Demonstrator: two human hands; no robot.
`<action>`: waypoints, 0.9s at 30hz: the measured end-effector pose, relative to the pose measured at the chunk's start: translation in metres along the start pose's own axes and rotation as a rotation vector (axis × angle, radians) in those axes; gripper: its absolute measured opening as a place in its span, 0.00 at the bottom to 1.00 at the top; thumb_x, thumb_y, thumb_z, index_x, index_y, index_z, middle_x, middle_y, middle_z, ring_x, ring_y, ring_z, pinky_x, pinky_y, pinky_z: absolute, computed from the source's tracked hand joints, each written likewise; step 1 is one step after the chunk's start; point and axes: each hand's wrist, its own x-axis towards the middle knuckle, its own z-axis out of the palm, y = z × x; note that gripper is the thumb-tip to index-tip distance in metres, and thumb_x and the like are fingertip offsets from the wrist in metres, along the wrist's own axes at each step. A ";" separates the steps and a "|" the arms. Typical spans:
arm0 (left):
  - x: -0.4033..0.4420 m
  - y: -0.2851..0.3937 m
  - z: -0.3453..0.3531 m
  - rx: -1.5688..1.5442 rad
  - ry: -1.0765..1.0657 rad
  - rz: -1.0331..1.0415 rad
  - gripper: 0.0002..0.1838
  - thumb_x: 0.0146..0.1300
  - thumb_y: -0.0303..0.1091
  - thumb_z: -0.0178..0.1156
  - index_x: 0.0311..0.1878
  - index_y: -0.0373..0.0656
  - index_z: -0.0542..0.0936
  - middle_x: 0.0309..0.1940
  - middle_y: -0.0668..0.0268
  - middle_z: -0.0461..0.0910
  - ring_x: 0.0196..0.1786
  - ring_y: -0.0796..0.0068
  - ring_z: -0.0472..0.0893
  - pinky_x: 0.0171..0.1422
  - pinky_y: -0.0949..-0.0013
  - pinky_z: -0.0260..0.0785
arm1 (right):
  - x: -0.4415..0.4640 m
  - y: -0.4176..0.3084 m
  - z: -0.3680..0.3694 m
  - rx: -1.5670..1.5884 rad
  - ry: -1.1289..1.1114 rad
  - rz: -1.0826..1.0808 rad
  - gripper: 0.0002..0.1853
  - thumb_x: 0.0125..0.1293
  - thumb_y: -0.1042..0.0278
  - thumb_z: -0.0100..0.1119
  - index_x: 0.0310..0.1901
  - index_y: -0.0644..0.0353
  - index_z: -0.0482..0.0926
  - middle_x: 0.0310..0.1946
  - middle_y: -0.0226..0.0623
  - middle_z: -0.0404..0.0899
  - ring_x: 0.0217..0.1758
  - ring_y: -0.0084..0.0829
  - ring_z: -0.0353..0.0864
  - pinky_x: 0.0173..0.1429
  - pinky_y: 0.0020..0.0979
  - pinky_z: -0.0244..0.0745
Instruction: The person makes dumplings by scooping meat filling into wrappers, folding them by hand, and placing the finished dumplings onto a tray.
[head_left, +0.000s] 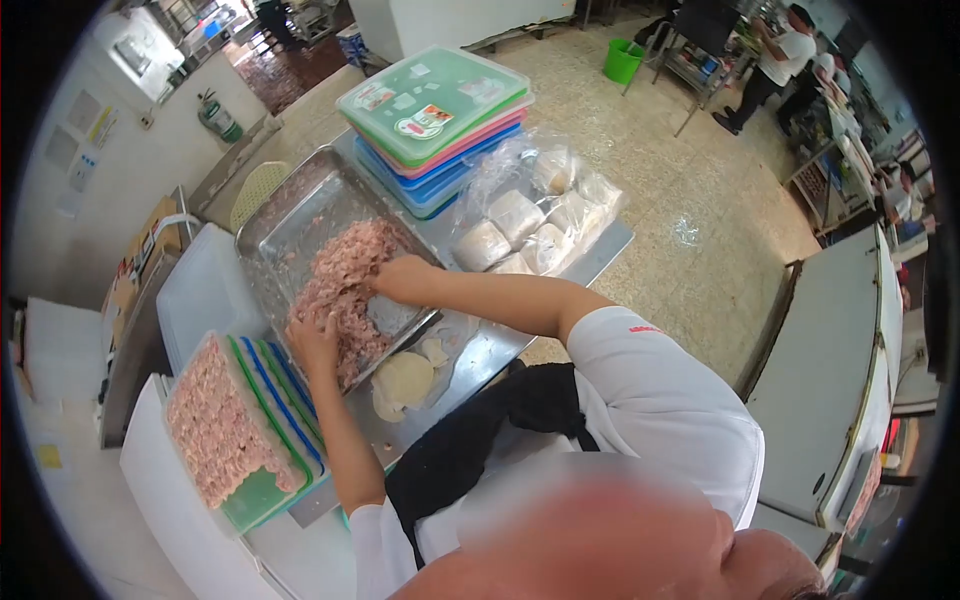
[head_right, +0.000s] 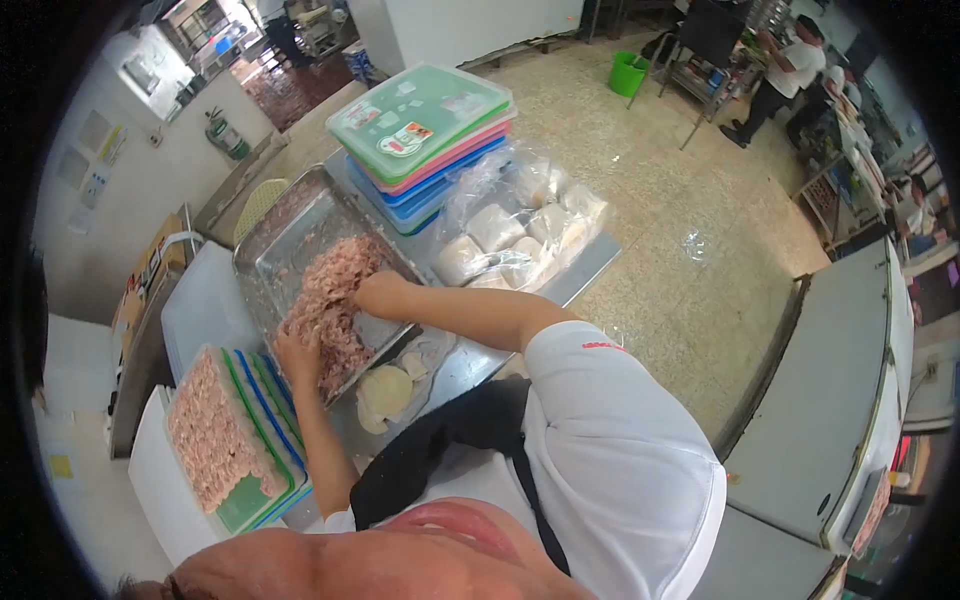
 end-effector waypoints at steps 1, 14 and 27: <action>-0.010 -0.001 -0.003 -0.043 0.047 0.000 0.23 0.60 0.42 0.64 0.58 0.48 0.79 0.65 0.48 0.66 0.66 0.47 0.65 0.70 0.51 0.57 | -0.003 0.000 -0.002 0.008 0.036 -0.025 0.10 0.59 0.68 0.53 0.34 0.60 0.84 0.29 0.47 0.84 0.36 0.44 0.86 0.36 0.45 0.79; -0.060 -0.019 0.010 -0.113 0.291 0.072 0.19 0.63 0.31 0.59 0.58 0.46 0.78 0.63 0.49 0.69 0.68 0.48 0.65 0.72 0.51 0.55 | 0.011 -0.002 0.004 -0.002 0.143 -0.181 0.09 0.56 0.69 0.55 0.26 0.59 0.84 0.25 0.47 0.83 0.32 0.46 0.85 0.33 0.45 0.79; -0.053 -0.024 0.009 -0.065 0.318 0.029 0.19 0.61 0.37 0.61 0.56 0.48 0.79 0.64 0.55 0.69 0.66 0.51 0.66 0.69 0.51 0.58 | -0.006 -0.010 -0.024 -0.004 0.091 -0.046 0.08 0.55 0.70 0.56 0.27 0.59 0.84 0.27 0.47 0.83 0.33 0.46 0.85 0.34 0.44 0.79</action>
